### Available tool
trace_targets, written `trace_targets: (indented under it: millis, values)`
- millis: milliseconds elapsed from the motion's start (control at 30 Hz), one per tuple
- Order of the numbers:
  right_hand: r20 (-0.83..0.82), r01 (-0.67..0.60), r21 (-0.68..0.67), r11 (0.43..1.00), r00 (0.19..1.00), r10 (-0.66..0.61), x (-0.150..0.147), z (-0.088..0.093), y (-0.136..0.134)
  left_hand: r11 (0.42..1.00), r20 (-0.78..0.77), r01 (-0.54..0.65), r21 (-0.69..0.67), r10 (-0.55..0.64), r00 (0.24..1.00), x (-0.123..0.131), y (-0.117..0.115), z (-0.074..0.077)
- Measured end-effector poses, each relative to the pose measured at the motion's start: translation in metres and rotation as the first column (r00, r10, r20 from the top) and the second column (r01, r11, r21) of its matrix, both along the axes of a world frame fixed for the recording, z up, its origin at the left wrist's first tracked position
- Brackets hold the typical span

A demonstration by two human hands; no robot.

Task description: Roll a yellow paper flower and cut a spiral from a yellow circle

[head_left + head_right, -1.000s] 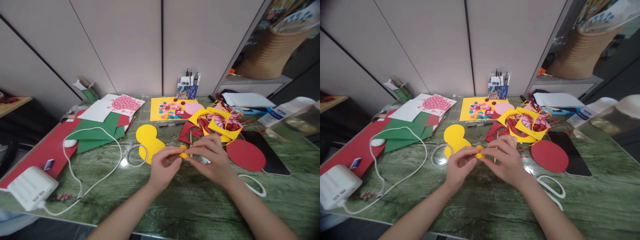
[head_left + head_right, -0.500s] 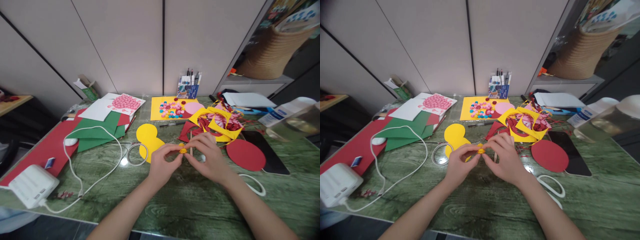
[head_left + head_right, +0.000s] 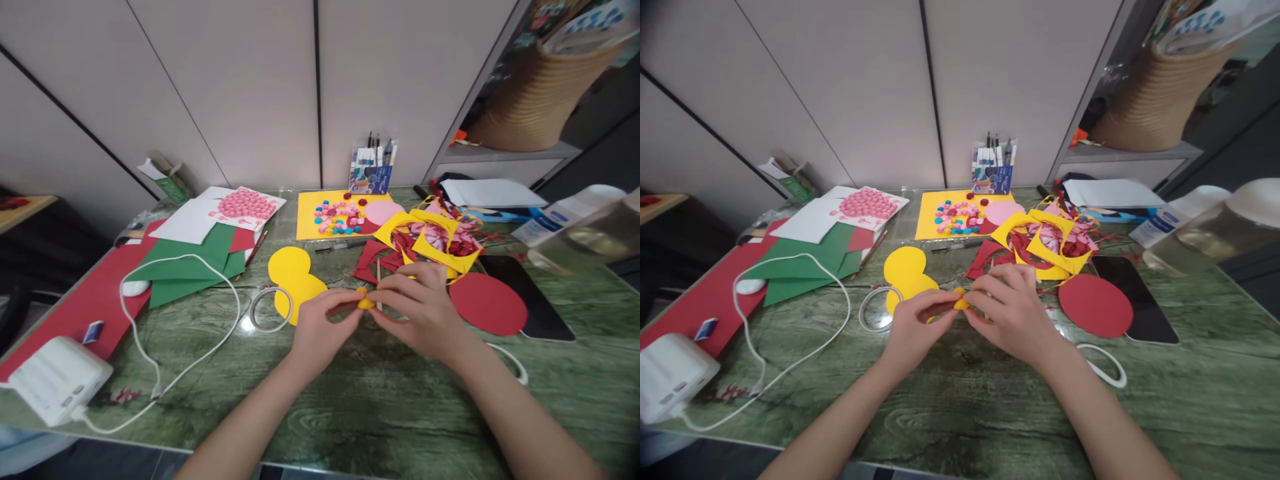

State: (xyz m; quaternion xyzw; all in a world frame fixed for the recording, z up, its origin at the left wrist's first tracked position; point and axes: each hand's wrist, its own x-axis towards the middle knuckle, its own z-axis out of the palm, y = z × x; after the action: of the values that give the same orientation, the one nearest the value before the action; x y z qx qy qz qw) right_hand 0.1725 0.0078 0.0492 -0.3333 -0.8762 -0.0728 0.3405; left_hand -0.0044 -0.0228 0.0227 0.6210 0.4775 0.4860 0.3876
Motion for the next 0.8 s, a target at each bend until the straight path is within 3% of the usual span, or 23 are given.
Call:
trace_targets:
  millis: [100, 267, 800]
  values:
    - [-0.036, -0.018, 0.034, 0.999, 0.999, 0.020, 0.0017, 0.0025, 0.0002, 0.996, 0.175, 0.010, -0.093, 0.007, 0.985, 0.0017, -0.0015, 0.0013]
    - [-0.067, -0.024, 0.032, 0.999, 0.997, 0.026, 0.0017, 0.0053, -0.0008, 0.989, 0.288, 0.025, -0.147, 0.018, 0.958, 0.0028, -0.0024, 0.0040]
    - [-0.084, -0.066, -0.012, 0.998, 0.994, 0.064, 0.0062, 0.0032, 0.0017, 0.973, 0.345, 0.046, -0.224, 0.035, 0.938, 0.0026, -0.0019, 0.0089]
